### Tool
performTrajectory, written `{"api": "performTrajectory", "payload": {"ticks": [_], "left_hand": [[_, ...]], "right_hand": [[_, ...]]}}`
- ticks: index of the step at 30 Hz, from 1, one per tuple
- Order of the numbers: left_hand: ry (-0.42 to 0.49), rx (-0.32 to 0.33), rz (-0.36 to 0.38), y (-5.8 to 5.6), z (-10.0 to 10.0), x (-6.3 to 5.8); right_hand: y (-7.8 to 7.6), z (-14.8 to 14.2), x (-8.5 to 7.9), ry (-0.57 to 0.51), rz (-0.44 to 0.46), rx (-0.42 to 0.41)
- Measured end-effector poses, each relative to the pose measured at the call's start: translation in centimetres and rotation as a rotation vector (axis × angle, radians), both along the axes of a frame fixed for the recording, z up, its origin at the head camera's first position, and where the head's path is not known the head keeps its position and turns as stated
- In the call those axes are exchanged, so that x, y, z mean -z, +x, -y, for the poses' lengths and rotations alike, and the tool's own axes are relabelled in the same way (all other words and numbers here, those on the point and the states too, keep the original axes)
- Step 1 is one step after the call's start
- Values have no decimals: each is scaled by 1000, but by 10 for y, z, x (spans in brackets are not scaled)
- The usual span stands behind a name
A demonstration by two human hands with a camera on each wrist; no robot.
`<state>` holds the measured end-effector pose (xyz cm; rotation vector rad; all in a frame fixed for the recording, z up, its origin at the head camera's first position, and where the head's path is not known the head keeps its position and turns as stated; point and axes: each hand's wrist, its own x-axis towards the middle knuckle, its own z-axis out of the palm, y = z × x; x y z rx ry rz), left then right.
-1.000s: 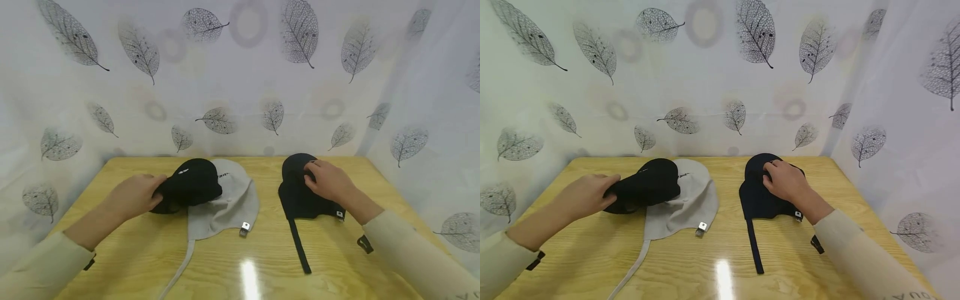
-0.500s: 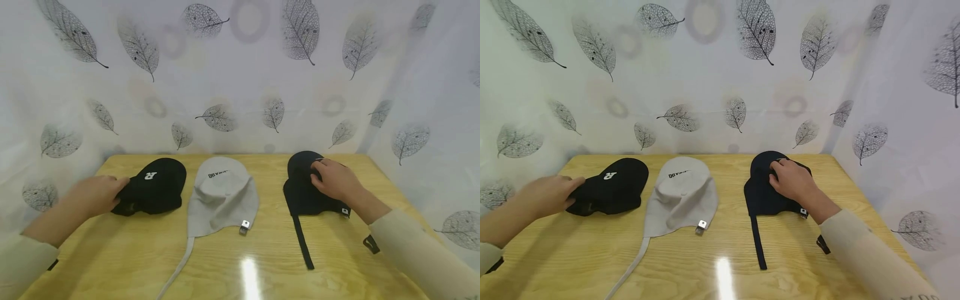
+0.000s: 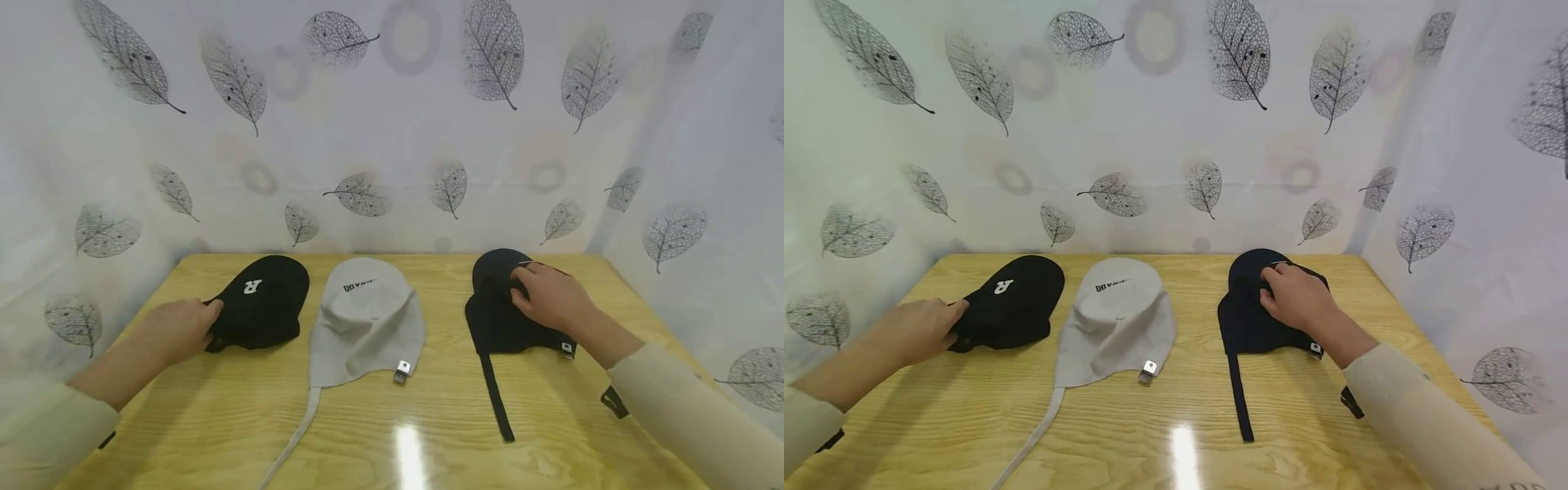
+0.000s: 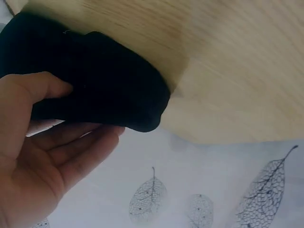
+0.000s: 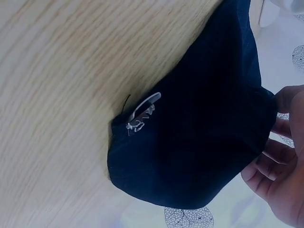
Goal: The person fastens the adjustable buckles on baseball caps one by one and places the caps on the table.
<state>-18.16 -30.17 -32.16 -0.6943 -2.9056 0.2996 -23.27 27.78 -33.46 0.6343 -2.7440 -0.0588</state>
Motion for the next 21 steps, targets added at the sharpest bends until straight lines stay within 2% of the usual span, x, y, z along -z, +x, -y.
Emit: {"api": "performTrajectory", "payload": {"ticks": [4, 7, 9, 12, 15, 18, 21], "left_hand": [[-8, -45, -18, 2, -2, -5], [-39, -59, -62, 4, -7, -13], [-60, -24, -113, 6, -13, -16], [-59, 87, -204, 5, -23, -19], [-74, 184, -243, 4, -28, -17], [-118, 205, -226, 3, -31, -15], [-160, 172, -186, 2, -29, -13]], "right_hand": [[-1, 0, 1, 12, 2, 0], [-2, 1, -1, 14, 5, -3], [-2, 0, -2, 14, 7, -5], [-1, 0, -4, 13, 11, -4], [-1, 0, -5, 17, 13, -4], [-2, 0, -3, 19, 2, -15], [-3, 0, -1, 23, -7, -21]]}}
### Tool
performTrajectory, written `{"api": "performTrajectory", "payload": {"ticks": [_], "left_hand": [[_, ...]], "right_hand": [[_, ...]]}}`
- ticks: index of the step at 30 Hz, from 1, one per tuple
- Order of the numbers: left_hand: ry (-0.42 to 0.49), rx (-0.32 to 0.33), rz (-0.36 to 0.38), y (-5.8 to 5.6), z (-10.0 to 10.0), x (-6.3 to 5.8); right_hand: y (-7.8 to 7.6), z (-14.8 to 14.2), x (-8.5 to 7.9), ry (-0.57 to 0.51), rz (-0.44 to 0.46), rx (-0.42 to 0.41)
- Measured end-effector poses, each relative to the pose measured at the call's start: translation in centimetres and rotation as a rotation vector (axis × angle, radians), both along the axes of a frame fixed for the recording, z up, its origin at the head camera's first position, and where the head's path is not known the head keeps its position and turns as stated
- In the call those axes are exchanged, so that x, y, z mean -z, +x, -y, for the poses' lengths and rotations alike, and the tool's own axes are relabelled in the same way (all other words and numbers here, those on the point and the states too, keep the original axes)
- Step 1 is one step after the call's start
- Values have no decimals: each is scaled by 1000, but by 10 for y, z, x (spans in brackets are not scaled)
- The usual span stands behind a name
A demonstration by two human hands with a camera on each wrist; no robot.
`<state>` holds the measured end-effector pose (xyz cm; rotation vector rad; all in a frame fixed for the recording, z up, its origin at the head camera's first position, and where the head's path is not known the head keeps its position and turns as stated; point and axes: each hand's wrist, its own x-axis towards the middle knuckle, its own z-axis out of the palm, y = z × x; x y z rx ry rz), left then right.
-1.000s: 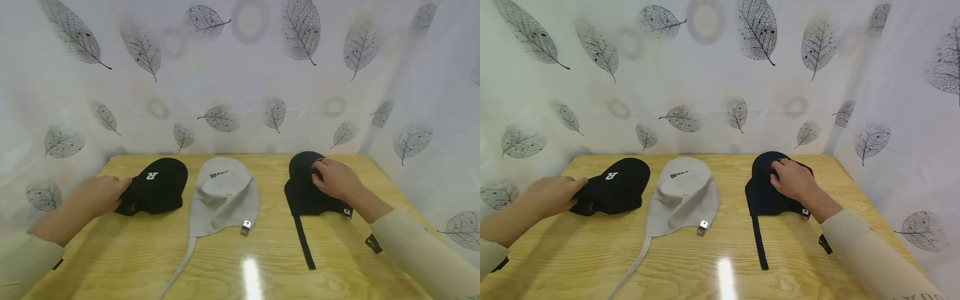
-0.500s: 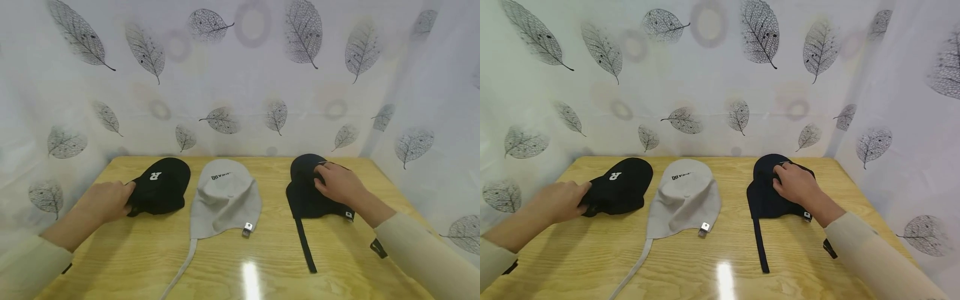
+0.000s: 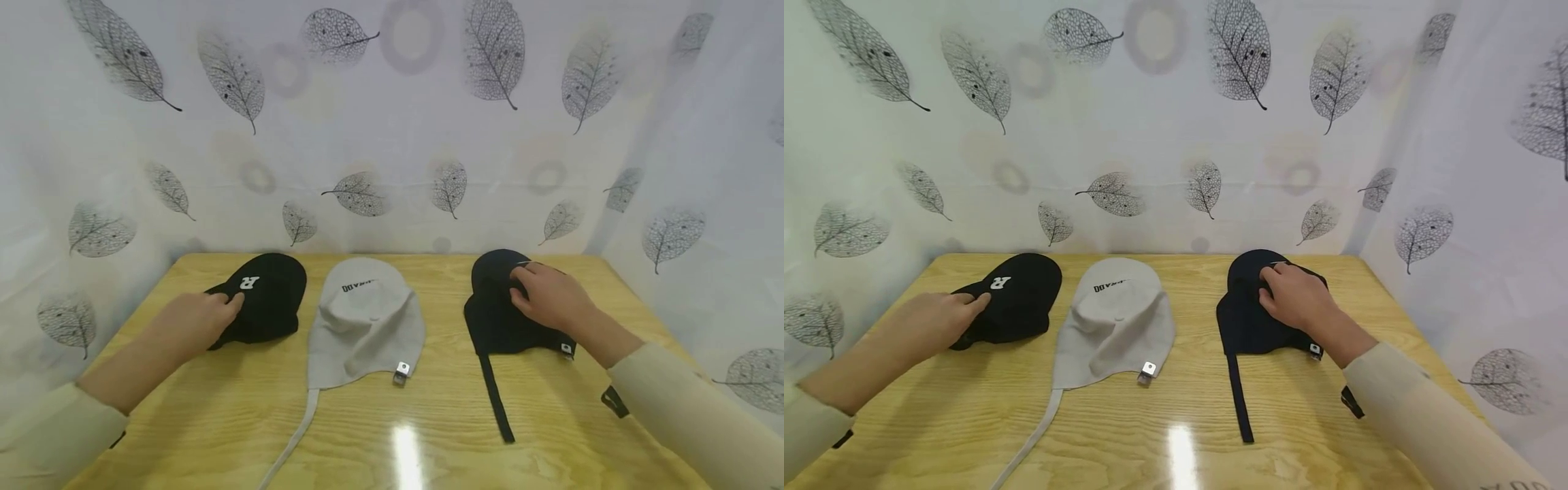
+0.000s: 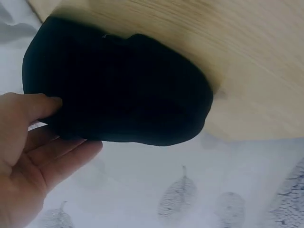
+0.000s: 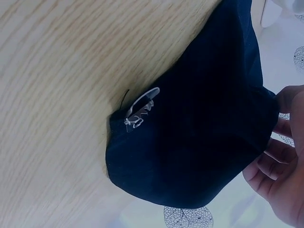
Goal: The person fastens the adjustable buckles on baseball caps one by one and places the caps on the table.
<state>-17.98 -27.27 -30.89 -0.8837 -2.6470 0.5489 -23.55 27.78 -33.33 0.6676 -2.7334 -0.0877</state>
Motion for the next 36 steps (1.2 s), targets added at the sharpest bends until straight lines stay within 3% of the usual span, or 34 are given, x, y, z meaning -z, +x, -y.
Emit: {"api": "performTrajectory", "payload": {"ticks": [6, 10, 12, 17, 20, 26, 30, 36], "left_hand": [[-2, -85, 63, -6, 18, 6], [39, -96, 69, -5, 27, 8], [77, -45, 19, -3, 26, 8], [183, 201, -129, -4, 13, 10], [202, 283, -141, -5, 3, 12], [246, 341, -89, -3, -14, 22], [286, 359, -31, 1, -25, 28], [259, 354, 117, 9, -45, 36]], "right_hand": [[0, -1, 1, 4, -13, 6], [0, -1, 1, 5, -21, 9], [0, 0, 1, 7, -33, 8], [3, 8, -2, 7, -68, -2], [6, 14, -4, 7, -105, -33], [12, 30, -4, -4, -188, -168], [19, 44, -3, 3, -174, -214], [31, 68, 4, 28, -136, -296]]}}
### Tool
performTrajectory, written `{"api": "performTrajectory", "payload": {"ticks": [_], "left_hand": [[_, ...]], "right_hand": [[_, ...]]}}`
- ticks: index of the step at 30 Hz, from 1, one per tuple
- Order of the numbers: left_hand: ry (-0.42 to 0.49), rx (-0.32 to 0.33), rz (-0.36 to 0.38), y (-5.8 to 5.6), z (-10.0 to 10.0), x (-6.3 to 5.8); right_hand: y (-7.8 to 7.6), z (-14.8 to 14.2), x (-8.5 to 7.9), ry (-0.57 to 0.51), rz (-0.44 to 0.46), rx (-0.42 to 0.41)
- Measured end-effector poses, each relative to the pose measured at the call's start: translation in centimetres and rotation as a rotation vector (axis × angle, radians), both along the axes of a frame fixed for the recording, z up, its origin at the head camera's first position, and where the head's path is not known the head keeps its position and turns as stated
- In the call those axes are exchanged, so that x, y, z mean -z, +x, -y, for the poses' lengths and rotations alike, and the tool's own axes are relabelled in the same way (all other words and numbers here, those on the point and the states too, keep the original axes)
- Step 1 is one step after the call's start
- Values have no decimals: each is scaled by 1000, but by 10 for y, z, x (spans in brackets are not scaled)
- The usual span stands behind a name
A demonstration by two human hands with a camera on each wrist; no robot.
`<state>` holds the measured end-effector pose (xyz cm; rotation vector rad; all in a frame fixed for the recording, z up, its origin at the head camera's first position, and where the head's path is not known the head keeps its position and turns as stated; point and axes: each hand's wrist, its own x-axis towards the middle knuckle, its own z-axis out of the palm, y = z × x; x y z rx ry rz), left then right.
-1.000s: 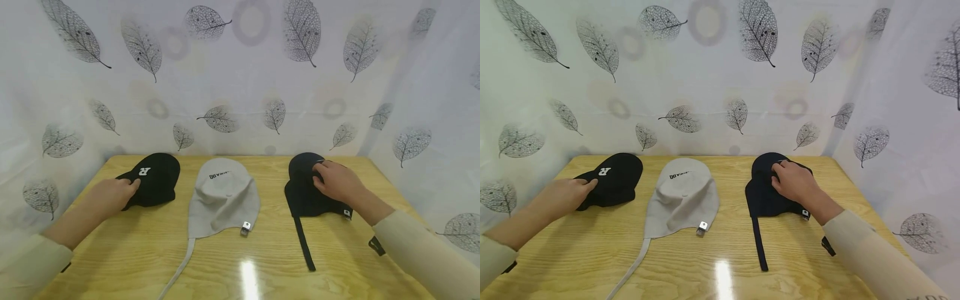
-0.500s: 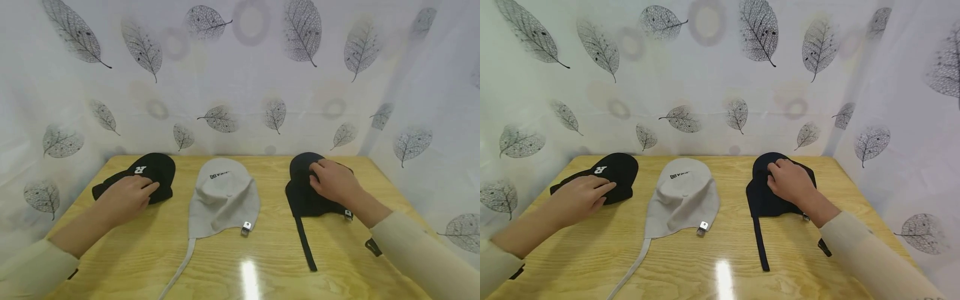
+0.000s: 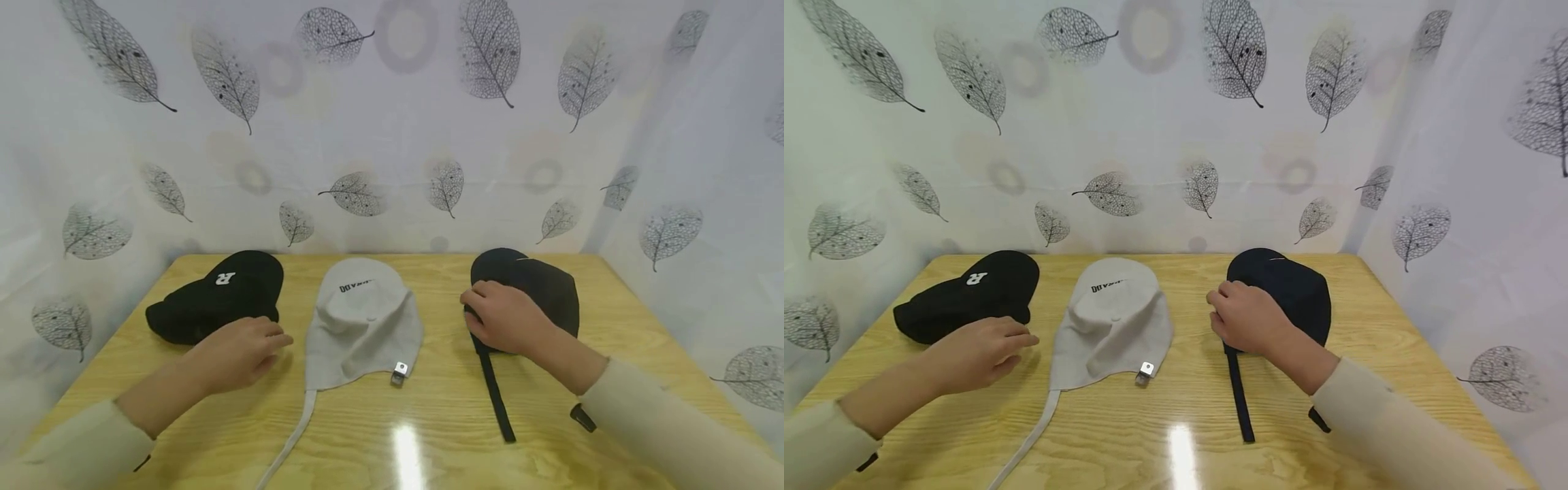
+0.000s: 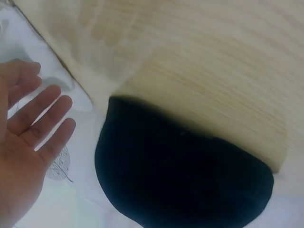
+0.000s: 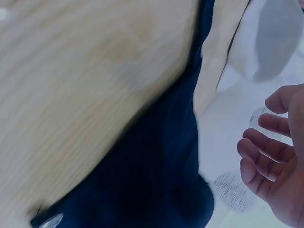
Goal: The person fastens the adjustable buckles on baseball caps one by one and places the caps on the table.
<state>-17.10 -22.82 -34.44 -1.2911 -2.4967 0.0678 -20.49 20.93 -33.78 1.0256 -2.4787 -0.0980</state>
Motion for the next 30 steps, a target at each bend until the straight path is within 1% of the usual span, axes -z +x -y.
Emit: {"api": "performTrajectory", "payload": {"ticks": [2, 4, 8, 12, 14, 18, 21, 25, 28, 30], "left_hand": [[-15, 9, 32, 1, -4, 4], [-21, 29, 45, 2, -6, 7], [-5, 89, 35, 1, -12, 13], [35, 167, 35, 2, -20, 13], [41, 202, 56, 4, -25, 14], [23, 268, 121, 11, -35, 15], [15, 298, 147, 16, -42, 16], [40, 323, 184, 19, -49, 18], [64, 351, 237, 19, -51, 19], [72, 375, 258, 20, -53, 20]], "right_hand": [[5, 9, 2, 13, 15, -16], [9, 19, 2, 32, 36, -26], [18, 36, 2, 85, 67, -63], [24, 51, 5, 133, 77, -133], [27, 58, 8, 160, 87, -175], [32, 72, 14, 214, 100, -252], [34, 81, 18, 239, 84, -297], [36, 90, 21, 241, 56, -322], [37, 95, 24, 240, 50, -322], [37, 98, 27, 247, 57, -317]]}}
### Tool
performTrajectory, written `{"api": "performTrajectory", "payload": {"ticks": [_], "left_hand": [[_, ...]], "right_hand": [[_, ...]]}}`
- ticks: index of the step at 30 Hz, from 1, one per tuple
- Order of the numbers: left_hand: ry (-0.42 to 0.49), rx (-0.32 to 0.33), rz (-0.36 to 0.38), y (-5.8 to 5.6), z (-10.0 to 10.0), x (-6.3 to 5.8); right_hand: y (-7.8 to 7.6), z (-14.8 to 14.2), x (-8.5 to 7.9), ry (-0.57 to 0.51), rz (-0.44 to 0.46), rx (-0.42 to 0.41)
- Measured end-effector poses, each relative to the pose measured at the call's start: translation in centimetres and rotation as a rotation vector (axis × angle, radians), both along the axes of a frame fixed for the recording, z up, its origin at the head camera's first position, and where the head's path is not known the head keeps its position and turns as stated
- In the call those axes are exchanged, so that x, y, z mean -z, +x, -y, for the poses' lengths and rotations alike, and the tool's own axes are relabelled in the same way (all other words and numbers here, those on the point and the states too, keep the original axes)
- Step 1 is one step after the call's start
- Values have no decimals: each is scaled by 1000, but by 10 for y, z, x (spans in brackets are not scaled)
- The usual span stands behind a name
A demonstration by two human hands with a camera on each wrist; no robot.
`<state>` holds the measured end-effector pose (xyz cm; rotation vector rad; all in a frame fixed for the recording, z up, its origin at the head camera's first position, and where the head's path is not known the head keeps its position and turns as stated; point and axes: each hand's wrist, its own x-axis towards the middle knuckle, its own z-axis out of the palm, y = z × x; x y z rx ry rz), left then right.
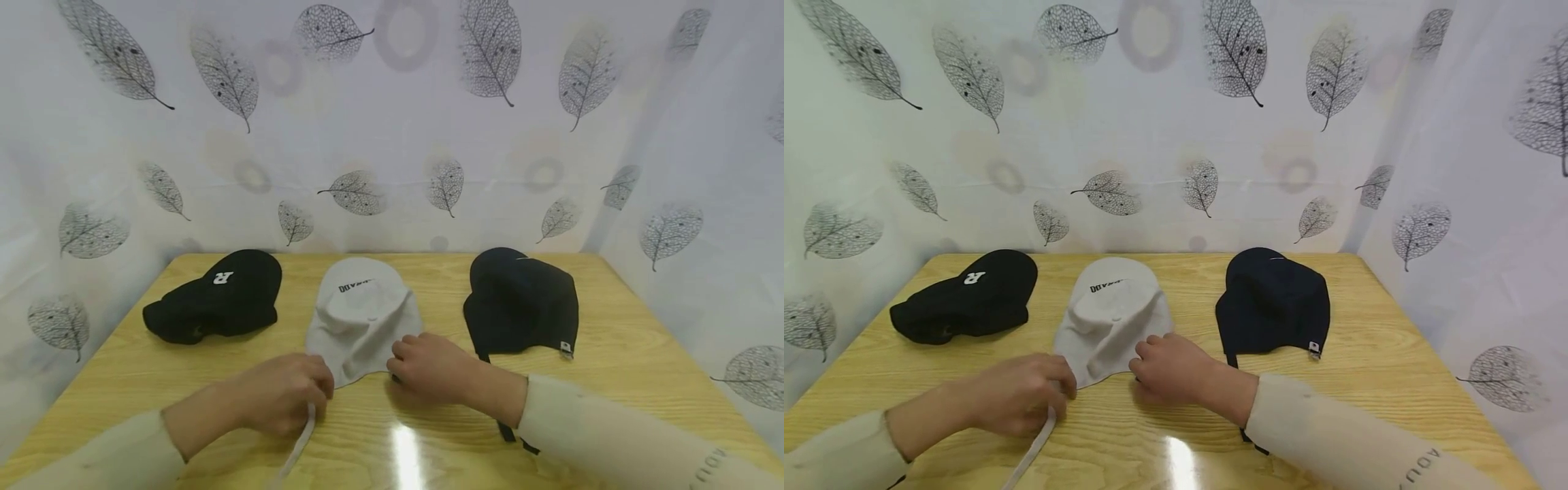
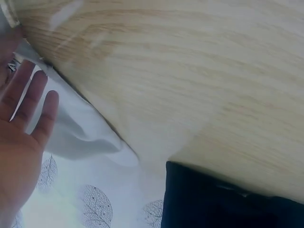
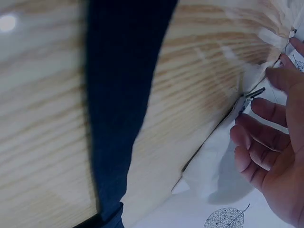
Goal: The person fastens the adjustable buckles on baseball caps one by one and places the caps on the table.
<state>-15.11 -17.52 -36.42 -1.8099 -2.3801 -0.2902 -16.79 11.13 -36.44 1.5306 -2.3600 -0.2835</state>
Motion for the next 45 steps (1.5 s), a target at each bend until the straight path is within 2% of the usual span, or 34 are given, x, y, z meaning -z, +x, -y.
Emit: {"api": "performTrajectory", "payload": {"ticks": [2, 4, 8, 11, 13, 16, 18, 21, 27, 34, 41, 45], "left_hand": [[3, 21, 0, 1, -2, 0], [12, 46, -39, 2, -4, 1], [30, 100, -244, 4, -10, 3], [33, 83, -357, 6, -15, 6], [21, 34, -362, 7, -16, 8], [4, -59, -317, 9, -18, 13], [-5, -115, -281, 10, -20, 16], [-24, -156, -260, 12, -23, 19], [-83, -151, -338, 12, -27, 20], [-65, -130, -442, 10, -29, 23], [-17, -137, -431, 11, -31, 26], [-14, -157, -430, 13, -32, 26]], "right_hand": [[0, 2, 2, 26, 0, 14], [0, 2, 2, 52, 8, 33], [0, 2, 2, 78, 44, 54], [-1, 1, 1, 75, 84, 66], [-1, 0, 1, 70, 100, 68], [-3, 0, 1, 68, 108, 34], [-3, -1, 1, 79, 83, -8], [-5, -2, 1, 101, 31, -63], [-7, -2, 4, 145, -99, -118], [-8, -1, 3, 225, -274, -118], [-10, -2, 7, 190, -345, -121], [-13, -4, 7, 189, -321, -136]]}}
